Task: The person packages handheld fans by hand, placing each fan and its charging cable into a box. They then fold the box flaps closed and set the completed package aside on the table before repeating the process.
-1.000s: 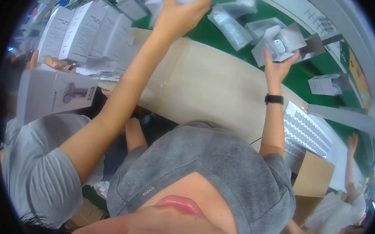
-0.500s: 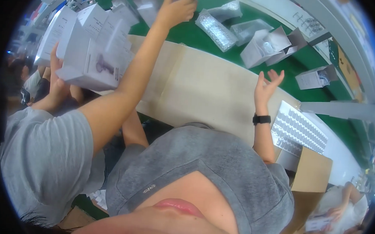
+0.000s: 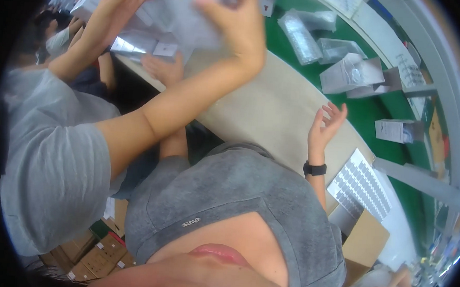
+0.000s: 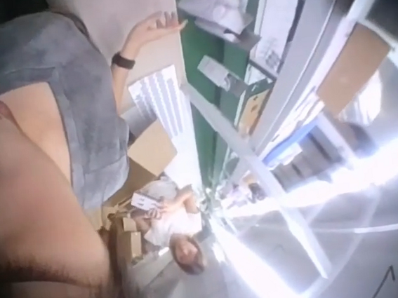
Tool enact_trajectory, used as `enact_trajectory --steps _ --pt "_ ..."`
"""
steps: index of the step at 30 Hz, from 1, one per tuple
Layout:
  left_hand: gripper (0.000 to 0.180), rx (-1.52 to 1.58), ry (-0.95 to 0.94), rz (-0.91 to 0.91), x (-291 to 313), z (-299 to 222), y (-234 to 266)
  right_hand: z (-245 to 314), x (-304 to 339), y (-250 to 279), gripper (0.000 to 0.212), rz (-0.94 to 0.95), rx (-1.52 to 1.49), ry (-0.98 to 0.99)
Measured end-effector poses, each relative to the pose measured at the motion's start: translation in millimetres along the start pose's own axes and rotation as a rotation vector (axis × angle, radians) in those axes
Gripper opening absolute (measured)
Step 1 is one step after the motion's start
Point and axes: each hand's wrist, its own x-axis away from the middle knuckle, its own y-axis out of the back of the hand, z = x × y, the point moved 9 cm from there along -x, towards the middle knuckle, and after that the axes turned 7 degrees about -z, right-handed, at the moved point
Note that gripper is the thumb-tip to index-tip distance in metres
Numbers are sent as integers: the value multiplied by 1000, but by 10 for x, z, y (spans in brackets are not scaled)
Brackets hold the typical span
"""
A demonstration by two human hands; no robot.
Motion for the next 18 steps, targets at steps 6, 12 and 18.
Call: enact_trajectory --steps 6,12,18 --pt "63 287 -294 -782 339 -1109 687 26 207 -89 61 53 1 -29" --pt "58 625 -509 -1019 503 -1327 858 -35 247 -62 60 24 -29 -67" --pt "49 1085 -713 -1072 732 -1215 468 9 297 -210 60 133 -26 -24"
